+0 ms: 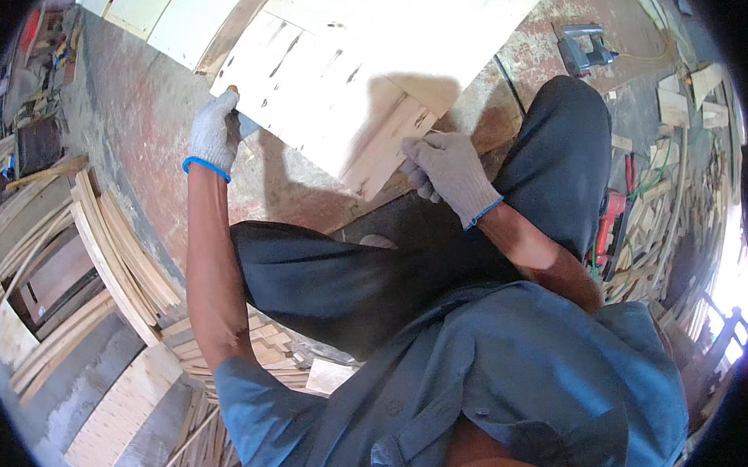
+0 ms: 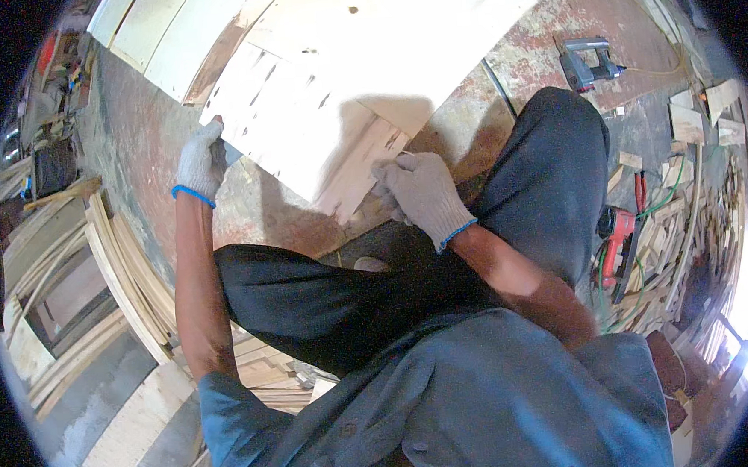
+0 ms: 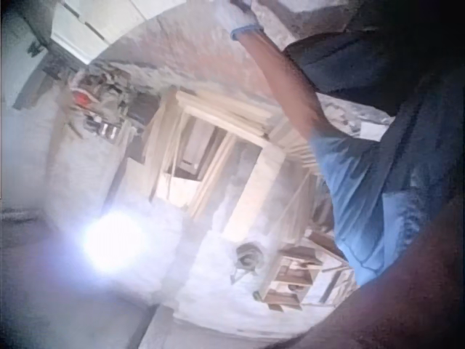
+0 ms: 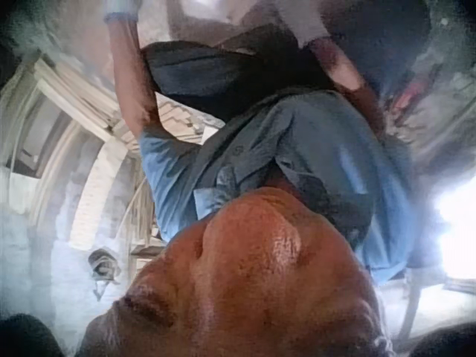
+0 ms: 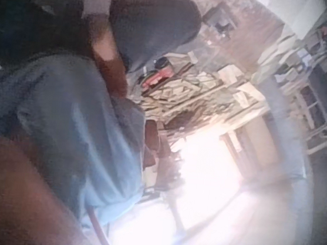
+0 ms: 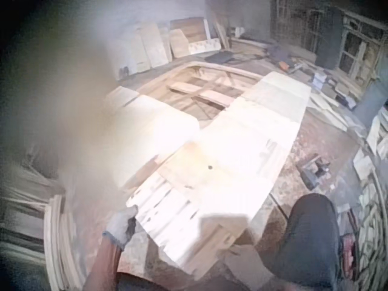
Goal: The person assembles a wooden structure by positioning planks, using a nail gun to fasten pieces, and marking measurements with a pencil and ruler. They repeatedly adjust and secure components while seated on the floor.
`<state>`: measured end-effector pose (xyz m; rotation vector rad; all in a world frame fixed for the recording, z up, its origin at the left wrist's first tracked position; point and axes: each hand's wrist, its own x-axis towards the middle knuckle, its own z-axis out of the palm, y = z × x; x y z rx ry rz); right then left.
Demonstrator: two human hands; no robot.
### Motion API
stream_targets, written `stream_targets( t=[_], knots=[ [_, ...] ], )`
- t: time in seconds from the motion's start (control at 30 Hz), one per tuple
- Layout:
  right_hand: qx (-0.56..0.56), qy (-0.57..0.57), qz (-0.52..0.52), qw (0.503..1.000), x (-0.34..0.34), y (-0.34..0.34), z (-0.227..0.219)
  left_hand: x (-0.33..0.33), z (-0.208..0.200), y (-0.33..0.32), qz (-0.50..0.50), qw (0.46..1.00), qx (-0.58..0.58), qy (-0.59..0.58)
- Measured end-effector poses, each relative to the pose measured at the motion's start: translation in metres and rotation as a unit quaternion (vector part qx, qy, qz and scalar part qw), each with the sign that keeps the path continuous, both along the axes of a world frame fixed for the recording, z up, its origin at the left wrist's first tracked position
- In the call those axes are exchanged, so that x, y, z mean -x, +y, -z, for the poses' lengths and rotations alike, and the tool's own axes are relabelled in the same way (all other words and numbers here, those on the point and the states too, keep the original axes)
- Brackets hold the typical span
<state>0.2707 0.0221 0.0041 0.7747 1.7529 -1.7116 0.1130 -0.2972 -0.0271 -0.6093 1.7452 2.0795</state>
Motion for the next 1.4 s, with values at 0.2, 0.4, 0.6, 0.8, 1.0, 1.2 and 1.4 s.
stream_targets(
  t=[0.2, 0.4, 0.6, 0.8, 1.0, 1.2, 1.4],
  knots=[
    [0.01, 0.008, -0.022, 1.0, -0.002, 0.004, 0.003, -0.001, -0.009, 0.011, 0.012, 1.0, 0.009, -0.002],
    [0.02, 0.034, -0.03, 0.999, -0.007, 0.01, 0.008, 0.003, -0.002, 0.001, 0.042, 0.999, -0.007, 0.003],
    [0.044, 0.059, 0.022, 0.997, -0.009, 0.026, 0.014, 0.003, 0.007, -0.003, 0.033, 0.998, -0.055, 0.013],
    [0.076, 0.072, 0.071, 0.992, -0.006, 0.026, 0.013, 0.003, -0.009, -0.028, 0.063, 0.997, 0.045, -0.005],
    [0.086, 0.092, 0.147, 0.981, 0.0, 0.035, 0.014, -0.025, -0.02, -0.067, 0.024, 0.992, 0.121, -0.034],
    [0.056, 0.111, 0.182, 0.975, 0.016, 0.056, 0.016, -0.03, 0.017, -0.163, -0.05, 0.956, 0.28, -0.074],
    [-0.17, 0.194, 0.104, 0.961, 0.029, 0.071, 0.048, -0.017, -0.035, -0.044, 0.0, 0.712, 0.652, 0.261]
  ],
)
